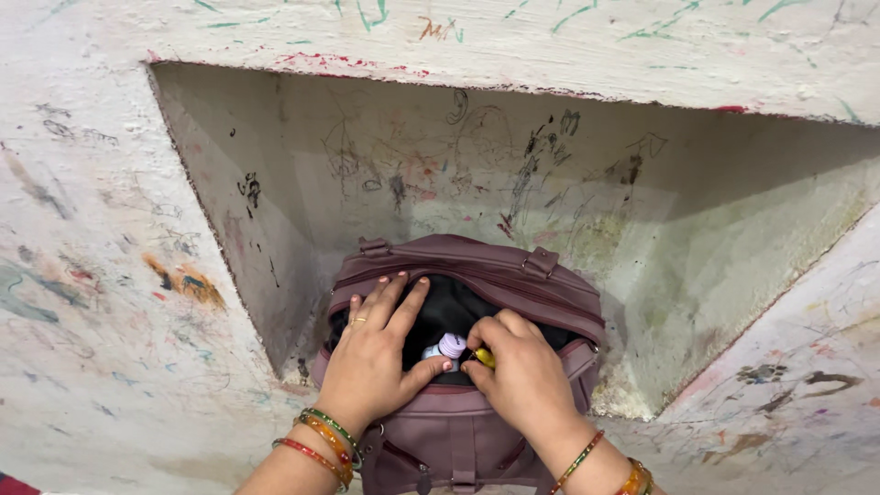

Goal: The person hangs a green earphone cable on a wall-mounted wooden rack, then retrieves a small keychain from a maroon handbag and hangs it on the same rack. They also place a small bottle and a wristwatch on a window sill.

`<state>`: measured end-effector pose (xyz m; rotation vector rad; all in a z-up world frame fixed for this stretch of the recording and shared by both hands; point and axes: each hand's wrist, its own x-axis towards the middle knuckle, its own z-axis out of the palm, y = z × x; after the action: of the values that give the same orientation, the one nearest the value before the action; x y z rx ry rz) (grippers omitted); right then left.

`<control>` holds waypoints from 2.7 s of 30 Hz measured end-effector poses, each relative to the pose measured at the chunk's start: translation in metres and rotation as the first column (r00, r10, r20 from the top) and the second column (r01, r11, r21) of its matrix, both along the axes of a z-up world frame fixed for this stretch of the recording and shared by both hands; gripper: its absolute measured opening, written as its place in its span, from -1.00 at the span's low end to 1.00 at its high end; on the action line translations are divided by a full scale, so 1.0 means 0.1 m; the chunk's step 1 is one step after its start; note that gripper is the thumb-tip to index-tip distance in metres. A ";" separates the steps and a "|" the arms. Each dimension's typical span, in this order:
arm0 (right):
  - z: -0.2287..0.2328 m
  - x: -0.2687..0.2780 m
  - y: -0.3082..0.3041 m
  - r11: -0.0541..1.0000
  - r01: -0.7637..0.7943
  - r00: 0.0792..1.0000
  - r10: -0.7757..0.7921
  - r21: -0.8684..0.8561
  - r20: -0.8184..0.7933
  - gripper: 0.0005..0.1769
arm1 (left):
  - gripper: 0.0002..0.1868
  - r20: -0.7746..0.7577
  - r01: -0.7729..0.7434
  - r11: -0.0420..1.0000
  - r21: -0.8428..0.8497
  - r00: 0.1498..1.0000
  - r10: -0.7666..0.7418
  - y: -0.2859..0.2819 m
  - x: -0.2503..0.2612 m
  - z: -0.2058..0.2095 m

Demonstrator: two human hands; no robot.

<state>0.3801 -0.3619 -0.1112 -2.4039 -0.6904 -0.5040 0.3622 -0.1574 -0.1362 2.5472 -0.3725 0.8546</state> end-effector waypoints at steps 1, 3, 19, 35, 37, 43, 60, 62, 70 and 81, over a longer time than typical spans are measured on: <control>-0.02 0.01 -0.01 1.000 -0.016 1.000 0.016 0.006 0.013 -0.68 | 0.01 0.009 -0.005 1.000 0.007 1.000 0.005 0.00 0.00 0.00; -0.08 0.03 -0.05 0.999 -0.046 0.998 0.045 0.019 0.040 -0.68 | 0.00 0.027 -0.015 1.000 0.022 1.000 0.014 -0.01 0.00 -0.01; -0.03 0.27 -0.46 0.199 0.076 0.787 0.590 0.977 -0.181 -0.86 | 0.02 -0.145 -0.015 0.996 -0.084 0.989 0.003 -0.05 -0.03 0.18; 0.15 -0.01 0.03 0.134 0.000 0.582 0.806 0.991 -0.109 -0.89 | -0.76 0.001 0.156 0.794 -0.587 0.981 -0.192 -0.30 -0.66 0.67; 0.17 -0.09 0.15 0.127 0.013 0.533 0.839 0.992 -0.115 -0.90 | -0.81 -0.007 0.127 0.760 -0.638 0.985 -0.170 -0.25 -0.75 0.70; 0.20 -0.30 0.59 0.143 0.015 0.380 0.914 0.990 -0.138 -0.91 | -0.85 -0.120 -0.023 0.695 -0.719 0.989 -0.091 0.07 -1.10 0.67; 0.16 -1.77 2.07 0.319 -0.202 0.005 0.946 0.926 -0.325 -0.83 | -0.71 0.030 -0.067 0.435 -0.898 0.977 0.212 1.13 -3.09 0.41; 0.18 -2.06 2.19 0.344 -0.309 -0.013 0.930 0.886 -0.366 -0.80 | -0.70 -0.012 -0.105 0.312 -0.944 0.959 0.285 1.22 -3.42 0.42; 0.28 -3.18 2.84 0.238 -0.626 -0.116 0.913 0.742 -0.390 -0.71 | -0.83 0.117 0.056 0.164 -0.985 0.912 0.392 1.57 -4.54 0.58; 0.39 -4.65 3.49 -0.011 -0.583 -0.300 0.932 0.813 -0.202 -0.80 | -0.87 0.075 -0.054 0.206 -0.977 0.818 0.571 1.70 -6.07 0.77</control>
<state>-0.0845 -0.0131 -0.0717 -0.8091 -1.3870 1.0004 -0.2453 0.0124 -0.0592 1.1975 0.5284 1.2772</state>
